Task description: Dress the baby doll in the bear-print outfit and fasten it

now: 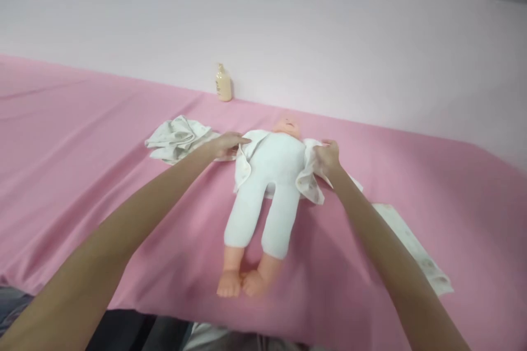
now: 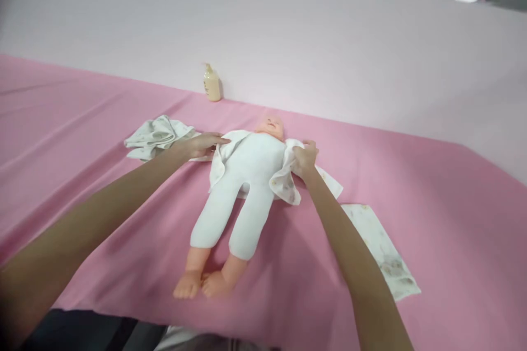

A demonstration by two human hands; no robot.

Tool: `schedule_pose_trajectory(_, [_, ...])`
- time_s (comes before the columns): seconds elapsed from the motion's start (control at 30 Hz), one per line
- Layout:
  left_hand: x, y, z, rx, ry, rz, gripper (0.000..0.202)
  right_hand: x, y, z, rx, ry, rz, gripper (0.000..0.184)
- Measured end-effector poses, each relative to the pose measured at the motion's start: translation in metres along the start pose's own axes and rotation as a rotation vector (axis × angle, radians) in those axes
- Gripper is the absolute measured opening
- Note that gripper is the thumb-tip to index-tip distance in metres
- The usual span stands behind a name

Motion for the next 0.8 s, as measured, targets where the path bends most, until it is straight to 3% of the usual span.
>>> schedule_pose_trajectory(0.1, [-0.008,0.025,-0.007,0.038,-0.123,-0.124,0.052,-0.003,0.029,-0.005,0.105,0.142,-0.156,0.043])
schedule_pose_trajectory(0.2, [0.009,0.044,-0.005,0.011,-0.526,0.003,0.068,-0.003,0.058,-0.016,0.305,0.349,-0.288,0.05])
schedule_pose_trajectory(0.33, [0.026,0.062,0.001,-0.137,-1.079,0.135,0.065,0.011,0.083,-0.001,0.379,0.557,-0.42,0.052])
schedule_pose_trajectory(0.4, [0.021,0.073,0.003,-0.22,-1.164,0.165,0.059,0.027,0.092,0.009,0.396,0.57,-0.437,0.05])
schedule_pose_trajectory(0.47, [0.002,0.097,0.014,-0.362,-1.117,0.216,0.052,0.052,0.099,0.018,0.404,0.566,-0.393,0.048])
schedule_pose_trajectory(0.53, [-0.031,0.147,0.032,-0.587,-0.953,0.238,0.044,0.085,0.108,0.028,0.383,0.615,-0.321,0.045])
schedule_pose_trajectory(0.63, [-0.089,0.263,0.045,-0.873,-0.613,0.131,0.035,0.133,0.127,0.056,0.245,0.794,-0.292,0.044])
schedule_pose_trajectory(0.73, [-0.14,0.385,0.026,-1.11,-0.403,-0.034,0.031,0.165,0.156,0.092,0.049,0.833,-0.365,0.057])
schedule_pose_trajectory(0.8, [-0.17,0.443,-0.002,-1.261,-0.298,-0.209,0.033,0.176,0.173,0.103,0.02,0.764,-0.373,0.063])
Point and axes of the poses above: each hand's wrist, its own y-axis away from the middle knuckle, its own x-axis out of the back of the hand, z = x × y, the point moved 8 cm from there along -y, towards the middle knuckle, and after that the axes turned 5 degrees about y, right-handed, at the moved point
